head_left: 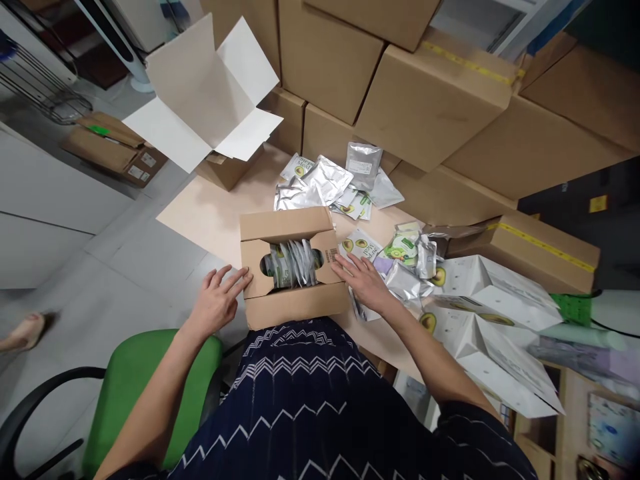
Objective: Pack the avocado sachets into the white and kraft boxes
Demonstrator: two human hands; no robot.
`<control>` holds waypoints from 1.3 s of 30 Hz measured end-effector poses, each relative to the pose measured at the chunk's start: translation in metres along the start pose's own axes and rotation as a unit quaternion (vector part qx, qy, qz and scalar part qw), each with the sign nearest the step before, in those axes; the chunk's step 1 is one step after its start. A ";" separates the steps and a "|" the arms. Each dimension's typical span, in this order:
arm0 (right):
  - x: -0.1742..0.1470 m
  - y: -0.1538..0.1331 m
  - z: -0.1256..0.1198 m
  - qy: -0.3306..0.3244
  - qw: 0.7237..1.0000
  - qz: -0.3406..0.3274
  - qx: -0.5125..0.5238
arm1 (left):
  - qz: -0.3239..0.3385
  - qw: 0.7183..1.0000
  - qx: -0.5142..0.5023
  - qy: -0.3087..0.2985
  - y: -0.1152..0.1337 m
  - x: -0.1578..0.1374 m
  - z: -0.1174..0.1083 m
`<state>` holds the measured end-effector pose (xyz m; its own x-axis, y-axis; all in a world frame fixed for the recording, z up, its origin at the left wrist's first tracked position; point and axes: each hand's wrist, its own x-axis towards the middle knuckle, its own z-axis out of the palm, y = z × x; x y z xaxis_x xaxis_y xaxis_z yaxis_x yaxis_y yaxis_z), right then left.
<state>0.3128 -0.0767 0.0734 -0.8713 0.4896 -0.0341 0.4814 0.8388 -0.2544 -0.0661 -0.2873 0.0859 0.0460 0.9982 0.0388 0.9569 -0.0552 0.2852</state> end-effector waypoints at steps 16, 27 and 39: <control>0.036 0.008 0.011 0.154 0.864 0.227 0.422 | -0.265 0.888 -0.344 0.150 0.011 0.035 0.027; 0.093 0.047 0.006 -0.036 0.851 0.193 0.486 | -0.195 0.856 -0.475 -0.058 -0.038 0.083 0.010; 0.079 0.046 0.025 0.057 0.803 0.101 0.584 | -0.115 0.910 -0.390 0.077 -0.045 0.065 0.029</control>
<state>0.2635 -0.0055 0.0351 -0.7400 0.6624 -0.1164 0.1343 -0.0239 -0.9906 -0.0977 -0.2196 0.0479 -0.2274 0.9738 0.0092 0.4386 0.0940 0.8937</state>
